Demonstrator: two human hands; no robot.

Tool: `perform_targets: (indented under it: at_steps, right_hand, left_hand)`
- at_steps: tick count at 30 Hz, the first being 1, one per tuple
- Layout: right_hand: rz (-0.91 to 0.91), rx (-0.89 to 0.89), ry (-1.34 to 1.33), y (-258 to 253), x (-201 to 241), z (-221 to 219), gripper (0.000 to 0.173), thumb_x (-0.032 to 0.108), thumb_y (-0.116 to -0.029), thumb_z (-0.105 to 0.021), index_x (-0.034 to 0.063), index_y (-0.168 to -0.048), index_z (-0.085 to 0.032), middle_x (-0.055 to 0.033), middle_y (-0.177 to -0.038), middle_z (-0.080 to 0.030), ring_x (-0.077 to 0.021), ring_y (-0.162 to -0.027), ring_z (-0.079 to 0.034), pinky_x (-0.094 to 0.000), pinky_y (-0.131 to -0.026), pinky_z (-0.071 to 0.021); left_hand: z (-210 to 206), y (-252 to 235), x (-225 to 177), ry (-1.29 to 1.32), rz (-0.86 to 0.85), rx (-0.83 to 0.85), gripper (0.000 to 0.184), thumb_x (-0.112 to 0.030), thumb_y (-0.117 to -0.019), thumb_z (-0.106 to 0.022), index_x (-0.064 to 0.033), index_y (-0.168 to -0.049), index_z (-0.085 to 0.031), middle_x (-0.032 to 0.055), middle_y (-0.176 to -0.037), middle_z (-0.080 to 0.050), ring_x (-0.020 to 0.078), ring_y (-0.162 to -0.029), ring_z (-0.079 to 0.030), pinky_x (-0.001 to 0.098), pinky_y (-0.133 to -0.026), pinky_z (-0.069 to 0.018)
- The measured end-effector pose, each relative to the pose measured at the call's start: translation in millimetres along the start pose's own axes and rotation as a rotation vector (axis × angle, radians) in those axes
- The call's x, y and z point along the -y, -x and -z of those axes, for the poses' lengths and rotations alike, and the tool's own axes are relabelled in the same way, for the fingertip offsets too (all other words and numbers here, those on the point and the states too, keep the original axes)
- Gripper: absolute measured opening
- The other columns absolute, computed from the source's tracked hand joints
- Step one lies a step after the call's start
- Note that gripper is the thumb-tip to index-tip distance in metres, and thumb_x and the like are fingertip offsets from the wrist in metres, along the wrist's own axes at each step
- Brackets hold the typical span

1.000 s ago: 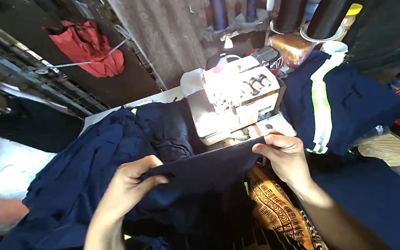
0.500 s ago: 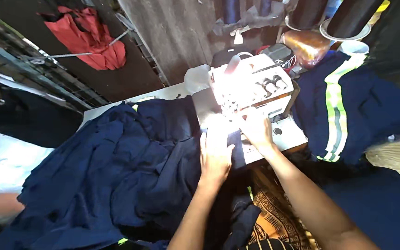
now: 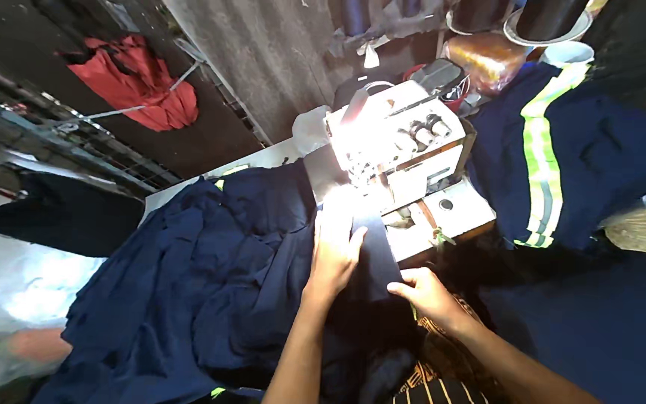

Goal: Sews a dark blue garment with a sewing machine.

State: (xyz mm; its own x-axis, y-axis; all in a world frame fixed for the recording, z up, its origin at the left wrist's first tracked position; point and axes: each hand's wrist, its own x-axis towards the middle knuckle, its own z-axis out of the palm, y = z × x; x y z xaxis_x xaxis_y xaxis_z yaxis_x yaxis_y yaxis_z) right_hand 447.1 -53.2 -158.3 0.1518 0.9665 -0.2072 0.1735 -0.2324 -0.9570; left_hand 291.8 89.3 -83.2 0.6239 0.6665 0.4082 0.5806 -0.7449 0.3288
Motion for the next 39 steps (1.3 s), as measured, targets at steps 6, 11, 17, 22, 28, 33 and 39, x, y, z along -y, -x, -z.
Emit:
perform_targets:
  at_steps: [6, 11, 17, 22, 28, 33, 39]
  right_hand:
    - [0.204, -0.217, 0.104, -10, 21, 10, 0.04, 0.036, -0.0924, -0.072, 0.0039, -0.07, -0.065, -0.0014, -0.064, -0.057, -0.011, -0.064, -0.054, -0.036, -0.065, -0.0451]
    - [0.171, -0.221, 0.232, -49, 62, 26, 0.042, 0.039, -0.0955, -0.069, 0.0025, -0.074, -0.065, -0.0067, -0.072, -0.06, -0.0194, -0.073, -0.058, -0.044, -0.073, -0.0464]
    - [0.286, -0.352, 0.041, -77, 73, 24, 0.038, 0.027, -0.0887, -0.08, 0.0062, -0.063, -0.06, -0.0007, -0.058, -0.052, -0.0113, -0.054, -0.049, -0.0356, -0.055, -0.0432]
    - [0.227, -0.155, -0.115, -31, 22, 13, 0.019, 0.022, -0.0937, -0.073, 0.0057, -0.084, -0.073, -0.0002, -0.074, -0.068, -0.0062, -0.07, -0.064, -0.028, -0.068, -0.0556]
    - [0.173, -0.052, -0.238, 36, -32, 0, 0.01, 0.008, -0.0945, -0.067, 0.0034, -0.092, -0.075, 0.0022, -0.087, -0.073, 0.0001, -0.08, -0.066, -0.0183, -0.075, -0.0555]
    - [0.231, -0.098, -0.228, 39, -36, 2, 0.01, 0.009, -0.0921, -0.07, 0.0037, -0.089, -0.077, 0.0011, -0.089, -0.073, 0.0006, -0.083, -0.066, -0.0169, -0.077, -0.0555]
    - [0.404, -0.257, -0.073, 36, -34, 6, 0.013, 0.011, -0.0938, -0.069, 0.0021, -0.093, -0.078, -0.0002, -0.09, -0.072, 0.002, -0.085, -0.065, -0.0134, -0.078, -0.0544]
  left_hand:
    - [21, 76, 33, 0.056, 0.148, -0.479, 0.047, -0.022, -0.1015, -0.05, 0.0109, -0.133, -0.059, 0.0277, -0.144, -0.055, 0.0455, -0.147, -0.036, 0.0517, -0.124, -0.0263]
    - [45, 189, 74, -0.173, 0.483, -0.823, 0.05, -0.01, -0.097, -0.056, 0.0203, -0.135, -0.047, 0.0419, -0.143, -0.045, 0.0462, -0.141, -0.04, 0.0453, -0.118, -0.0332]
    - [18, 257, 98, 0.631, 1.163, -0.838, 0.076, -0.037, -0.1067, -0.048, -0.0038, -0.161, -0.007, 0.0204, -0.163, -0.027, 0.0236, -0.147, -0.036, 0.0415, -0.119, -0.0355]
    - [38, 274, 70, 0.79, 1.154, -0.435, 0.06, -0.02, -0.0924, -0.07, 0.0013, -0.141, -0.042, 0.0027, -0.117, -0.067, 0.0065, -0.102, -0.067, 0.0321, -0.09, -0.0592]
    - [111, 288, 103, 1.212, 0.696, -0.833, 0.046, -0.044, -0.078, -0.084, -0.0216, -0.115, -0.07, -0.0024, -0.11, -0.075, 0.0111, -0.106, -0.071, 0.036, -0.093, -0.0596]
    - [115, 253, 101, 1.161, 0.629, -0.918, 0.026, -0.026, -0.1071, -0.036, -0.0153, -0.117, -0.058, -0.0033, -0.109, -0.074, 0.0091, -0.107, -0.07, 0.0326, -0.094, -0.0588]
    - [132, 239, 123, 1.032, 0.763, -0.913, 0.03, -0.024, -0.1094, -0.028, -0.0138, -0.123, -0.053, -0.0018, -0.111, -0.072, 0.0111, -0.107, -0.069, 0.0355, -0.095, -0.0583]
